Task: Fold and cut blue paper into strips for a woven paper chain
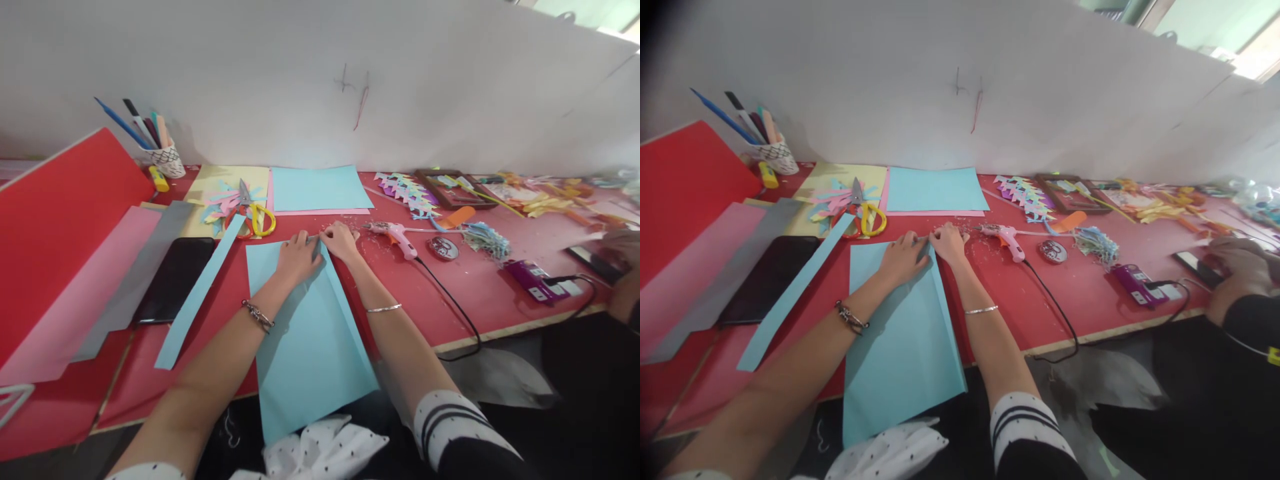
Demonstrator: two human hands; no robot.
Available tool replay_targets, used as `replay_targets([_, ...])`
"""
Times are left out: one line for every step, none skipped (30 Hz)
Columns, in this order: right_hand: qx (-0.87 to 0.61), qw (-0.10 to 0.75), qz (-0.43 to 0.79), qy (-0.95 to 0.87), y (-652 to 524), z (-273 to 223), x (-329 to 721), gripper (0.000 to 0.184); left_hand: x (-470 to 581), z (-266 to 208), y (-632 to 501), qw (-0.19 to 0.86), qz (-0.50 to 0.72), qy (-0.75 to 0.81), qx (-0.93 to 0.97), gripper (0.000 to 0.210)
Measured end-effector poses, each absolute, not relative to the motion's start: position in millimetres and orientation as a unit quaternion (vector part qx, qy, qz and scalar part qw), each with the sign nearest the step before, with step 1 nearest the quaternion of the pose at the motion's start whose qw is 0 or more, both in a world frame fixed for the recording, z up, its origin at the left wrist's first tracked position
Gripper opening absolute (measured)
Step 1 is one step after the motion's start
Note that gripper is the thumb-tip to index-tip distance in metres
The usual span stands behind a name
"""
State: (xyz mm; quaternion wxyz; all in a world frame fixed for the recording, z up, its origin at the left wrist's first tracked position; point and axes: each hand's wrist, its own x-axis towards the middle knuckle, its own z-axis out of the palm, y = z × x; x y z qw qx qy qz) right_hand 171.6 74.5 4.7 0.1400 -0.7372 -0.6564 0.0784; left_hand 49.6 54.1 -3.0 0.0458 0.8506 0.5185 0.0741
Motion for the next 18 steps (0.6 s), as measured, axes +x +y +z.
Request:
replay_targets([-0.737,0.141,0.078,-0.657,74.3,4.2,171.6,0.028,49.6,-3.2,54.4,0.045,0.075,0.518,0.851,0.044])
replay_targets([-0.736,0.143,0.077,-0.658,74.0,3.7,171.5,0.028,49.6,-3.4,54.6,0.044,0.075,0.517,0.852,0.044])
replay_targets([-0.735,0.144,0.076,-0.658,73.7,3.3,171.5,0.029,49.5,-3.6,54.9,0.044,0.075,0.516,0.852,0.044])
replay_targets([-0.734,0.144,0.076,-0.659,73.3,3.0,171.4,0.029,49.4,-3.6,55.0,0.043,0.075,0.516,0.852,0.044])
replay_targets([-0.733,0.145,0.076,-0.66,72.8,2.8,171.4,0.03,49.2,-3.7,55.1,0.042,0.075,0.516,0.852,0.044])
replay_targets([-0.732,0.145,0.076,-0.661,72.4,2.7,171.4,0.03,49.0,-3.7,55.2,0.042,0.075,0.516,0.852,0.045])
replay_targets([-0.731,0.145,0.076,-0.662,72.0,2.7,171.5,0.03,48.8,-3.7,55.1,0.042,0.076,0.516,0.852,0.045])
replay_targets([-0.73,0.145,0.076,-0.663,71.8,2.8,171.6,0.03,48.7,-3.7,55.1,0.041,0.076,0.516,0.852,0.045])
replay_targets([-0.729,0.146,0.076,-0.664,71.6,2.8,171.7,0.029,48.6,-3.6,55.0,0.041,0.076,0.516,0.852,0.045])
replay_targets([-0.728,0.146,0.076,-0.665,71.5,2.9,171.9,0.029,48.6,-3.5,54.9,0.041,0.077,0.515,0.853,0.045])
replay_targets([-0.727,0.145,0.077,-0.666,71.5,2.9,172.0,0.028,48.6,-3.3,54.8,0.041,0.076,0.515,0.853,0.044])
replay_targets([-0.726,0.145,0.077,-0.667,71.5,2.8,172.1,0.027,48.7,-3.1,54.7,0.04,0.076,0.515,0.853,0.044])
replay_targets([-0.726,0.145,0.078,-0.668,71.5,2.6,172.1,0.026,48.8,-2.8,54.5,0.04,0.075,0.514,0.853,0.043])
replay_targets([-0.725,0.145,0.078,-0.669,71.5,2.4,171.9,0.026,48.8,-2.5,54.4,0.04,0.074,0.514,0.854,0.043])
replay_targets([-0.724,0.145,0.077,-0.67,71.4,2.1,171.6,0.025,48.9,-2.2,54.1,0.04,0.072,0.514,0.854,0.043])
replay_targets([-0.724,0.146,0.076,-0.67,71.1,1.8,171.1,0.025,48.9,-1.9,53.9,0.04,0.071,0.514,0.854,0.043])
replay_targets([-0.723,0.147,0.074,-0.671,70.7,1.5,170.4,0.024,48.8,-1.7,53.6,0.039,0.07,0.514,0.854,0.043])
replay_targets([-0.723,0.147,0.072,-0.671,70.3,1.3,169.6,0.023,48.7,-1.5,53.3,0.039,0.068,0.514,0.854,0.043])
